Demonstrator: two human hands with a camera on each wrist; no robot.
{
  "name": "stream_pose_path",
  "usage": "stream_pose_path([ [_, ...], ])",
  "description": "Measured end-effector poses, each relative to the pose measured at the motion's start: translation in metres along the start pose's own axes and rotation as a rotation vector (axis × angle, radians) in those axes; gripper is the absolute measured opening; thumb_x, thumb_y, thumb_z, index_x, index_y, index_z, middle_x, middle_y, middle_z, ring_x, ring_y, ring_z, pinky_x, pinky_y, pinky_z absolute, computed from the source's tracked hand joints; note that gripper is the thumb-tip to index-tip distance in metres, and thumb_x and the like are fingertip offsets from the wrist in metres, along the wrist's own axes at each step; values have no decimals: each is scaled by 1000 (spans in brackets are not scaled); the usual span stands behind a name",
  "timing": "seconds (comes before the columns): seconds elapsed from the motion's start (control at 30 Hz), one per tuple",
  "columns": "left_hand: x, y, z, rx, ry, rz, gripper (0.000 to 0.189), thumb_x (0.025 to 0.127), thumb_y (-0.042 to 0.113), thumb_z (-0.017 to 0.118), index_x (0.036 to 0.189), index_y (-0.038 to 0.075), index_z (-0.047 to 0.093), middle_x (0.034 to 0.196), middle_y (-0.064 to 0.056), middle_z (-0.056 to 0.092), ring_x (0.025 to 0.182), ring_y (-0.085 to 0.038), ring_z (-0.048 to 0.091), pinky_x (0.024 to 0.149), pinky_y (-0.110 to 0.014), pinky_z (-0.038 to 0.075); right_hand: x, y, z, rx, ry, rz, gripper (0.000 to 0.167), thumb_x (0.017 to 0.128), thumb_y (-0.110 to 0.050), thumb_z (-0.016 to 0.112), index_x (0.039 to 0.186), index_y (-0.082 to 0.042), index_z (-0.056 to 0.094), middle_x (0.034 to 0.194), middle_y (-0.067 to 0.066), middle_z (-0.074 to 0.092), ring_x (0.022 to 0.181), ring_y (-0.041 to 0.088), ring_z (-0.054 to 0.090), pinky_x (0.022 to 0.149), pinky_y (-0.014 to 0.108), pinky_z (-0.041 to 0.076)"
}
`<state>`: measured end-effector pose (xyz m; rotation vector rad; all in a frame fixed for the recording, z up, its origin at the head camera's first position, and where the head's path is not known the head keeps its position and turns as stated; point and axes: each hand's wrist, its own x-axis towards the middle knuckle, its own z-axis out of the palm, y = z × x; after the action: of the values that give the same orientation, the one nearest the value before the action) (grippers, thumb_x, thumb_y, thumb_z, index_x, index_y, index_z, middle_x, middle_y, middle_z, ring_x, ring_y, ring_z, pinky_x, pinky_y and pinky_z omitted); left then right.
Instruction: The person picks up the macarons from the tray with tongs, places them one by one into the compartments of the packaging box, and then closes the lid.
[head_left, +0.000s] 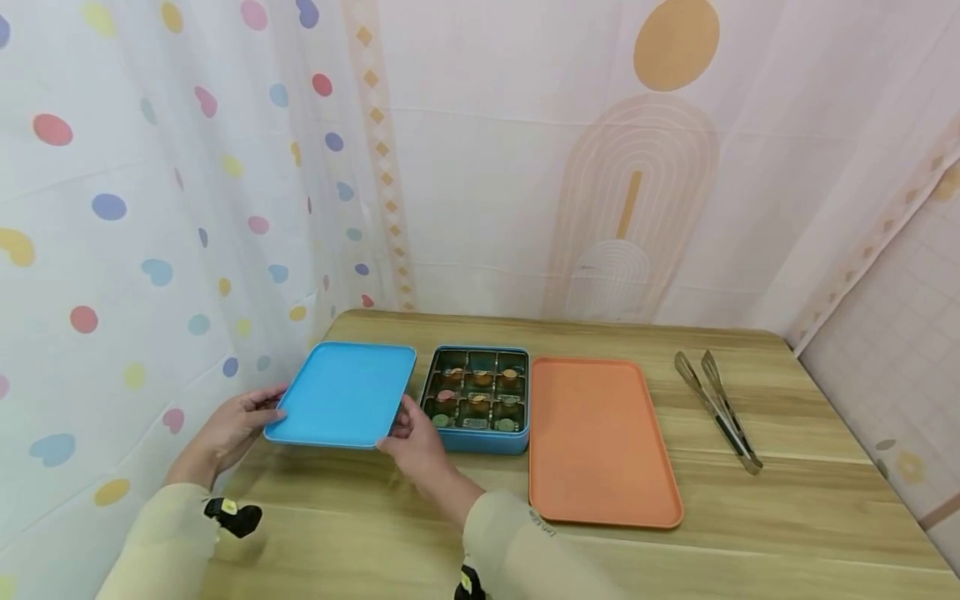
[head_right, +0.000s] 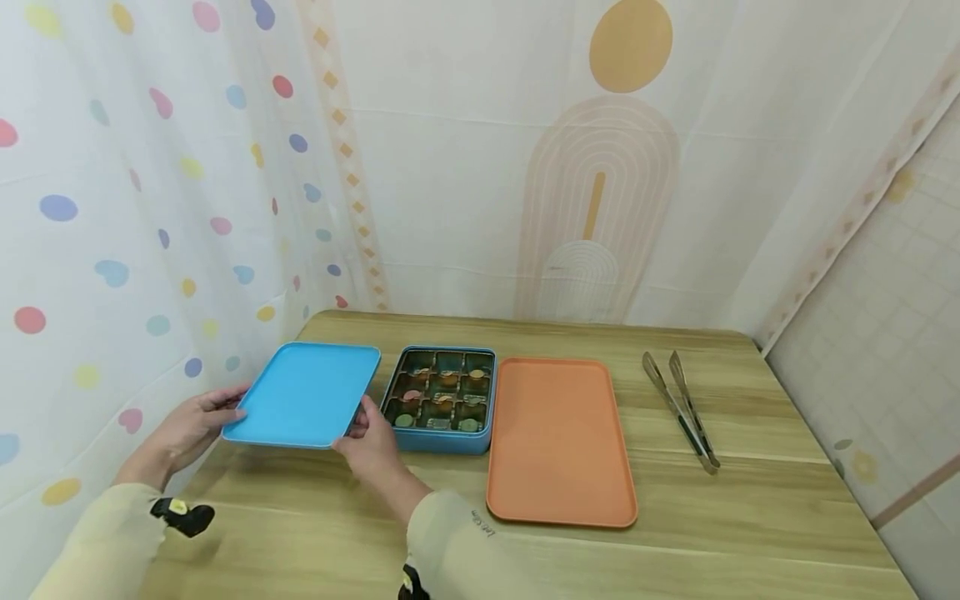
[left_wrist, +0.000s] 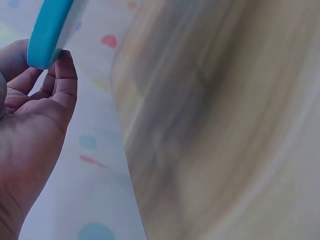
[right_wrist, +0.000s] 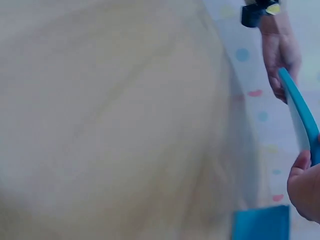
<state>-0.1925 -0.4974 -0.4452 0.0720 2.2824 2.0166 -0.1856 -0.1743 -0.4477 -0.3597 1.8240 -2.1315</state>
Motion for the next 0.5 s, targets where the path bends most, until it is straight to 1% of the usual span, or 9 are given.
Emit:
stream_pose_path([
  [0.03,1,3,2,-21,1,11,55,99,0,58,150,-3,38,112,12,60,101,-2,58,84,-17,50,2,-5,-4,-3,-16,4,79,88,12,64,157,-4,27,127,8,57,103,15,56,87,33,54],
  [0.07,3,6,6,-25,3,17,57,99,2,58,151,-3,36,113,13,59,102,-2,58,85,-16,50,4,-10,-9,6,-32,6,81,88,13,63,157,-5,25,129,9,56,103,15,55,86,33,53],
  [0.1,6,9,10,-35,8,19,59,99,3,59,152,-3,34,113,13,59,103,-1,58,86,-16,49,7,-14,-15,4,-47,10,83,88,14,63,158,-6,23,128,9,54,99,14,53,83,31,52],
  [0.17,12,15,19,-33,12,24,66,99,5,60,153,-8,25,115,16,58,105,2,57,88,-14,48,11,-23,-28,-23,-72,16,85,89,13,62,159,-8,20,129,8,52,97,13,51,81,30,50],
  [0.23,19,21,29,-44,10,38,69,99,5,60,152,-11,20,116,16,57,107,2,56,89,-13,47,15,-31,-41,-64,-89,17,85,90,11,63,159,-10,19,127,8,54,97,14,53,83,30,50],
  [0.3,26,28,40,-64,4,51,69,100,4,59,153,-11,19,117,14,57,107,1,56,90,-14,46,17,-38,-56,-110,-102,7,84,91,8,64,160,-12,19,126,9,55,100,16,55,86,33,51],
  [0.33,29,32,46,-64,-3,58,69,100,4,58,153,-11,18,117,14,57,108,1,56,90,-14,46,18,-42,-63,-135,-104,5,84,92,6,64,160,-12,19,129,9,56,106,18,57,90,35,51],
  [0.43,39,41,64,-101,-10,85,67,100,2,57,153,-12,18,117,9,57,108,-3,57,91,-15,47,21,-50,-85,-152,-115,-2,83,93,5,64,160,-14,19,133,13,55,111,23,58,92,39,52],
  [0.5,45,46,77,-118,-10,96,67,100,2,57,153,-11,19,117,8,57,108,-4,57,91,-15,47,22,-56,-99,-153,-123,-2,83,93,4,63,160,-15,17,136,14,53,110,24,58,91,41,51],
])
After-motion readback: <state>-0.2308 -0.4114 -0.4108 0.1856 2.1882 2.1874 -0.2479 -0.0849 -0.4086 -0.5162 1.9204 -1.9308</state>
